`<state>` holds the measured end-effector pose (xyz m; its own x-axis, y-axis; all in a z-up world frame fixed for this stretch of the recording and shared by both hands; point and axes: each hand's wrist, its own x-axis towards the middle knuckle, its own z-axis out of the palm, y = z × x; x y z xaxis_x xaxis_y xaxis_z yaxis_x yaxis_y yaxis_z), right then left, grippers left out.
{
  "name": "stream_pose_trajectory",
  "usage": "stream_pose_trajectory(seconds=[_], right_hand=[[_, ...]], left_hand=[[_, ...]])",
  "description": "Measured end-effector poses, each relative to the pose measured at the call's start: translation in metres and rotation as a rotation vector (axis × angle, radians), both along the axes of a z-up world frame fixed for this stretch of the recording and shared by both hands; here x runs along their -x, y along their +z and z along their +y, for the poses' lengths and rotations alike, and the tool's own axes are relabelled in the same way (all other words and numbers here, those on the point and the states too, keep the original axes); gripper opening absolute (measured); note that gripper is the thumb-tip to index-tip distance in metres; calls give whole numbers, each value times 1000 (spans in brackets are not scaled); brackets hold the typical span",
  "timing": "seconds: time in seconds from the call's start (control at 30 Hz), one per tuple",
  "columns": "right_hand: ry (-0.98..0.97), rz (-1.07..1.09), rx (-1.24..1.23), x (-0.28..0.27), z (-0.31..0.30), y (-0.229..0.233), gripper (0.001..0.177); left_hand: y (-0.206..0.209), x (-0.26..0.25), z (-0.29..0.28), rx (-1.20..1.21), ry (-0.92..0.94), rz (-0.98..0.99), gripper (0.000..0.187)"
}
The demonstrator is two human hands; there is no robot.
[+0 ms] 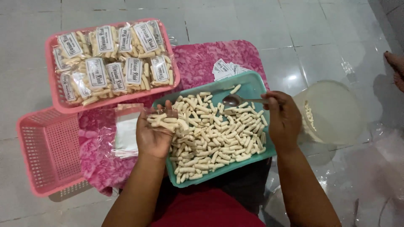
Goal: Manually filling small plastic bags with cylindrical snacks and adding labels.
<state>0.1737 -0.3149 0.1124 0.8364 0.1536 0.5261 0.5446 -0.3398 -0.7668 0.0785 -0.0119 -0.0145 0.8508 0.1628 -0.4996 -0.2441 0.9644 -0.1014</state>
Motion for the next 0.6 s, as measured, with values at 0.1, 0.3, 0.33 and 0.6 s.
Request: stream_pose_trajectory(seconds=[0.1,0.3,0.33,0.6], right_hand=[[39,193,85,-11,0,-16,20],[165,759,-194,-25,22,-81,21],[165,764,-193,-26,24,-85,21],[101,973,-414,-23,24,-62,23]], left_hand=[[-6,3,3,-21,41,-5,31],[-25,14,14,-71,47,2,35],[-26,15,15,-70,49,7,35],[-35,12,26,-73,104,-2,34]])
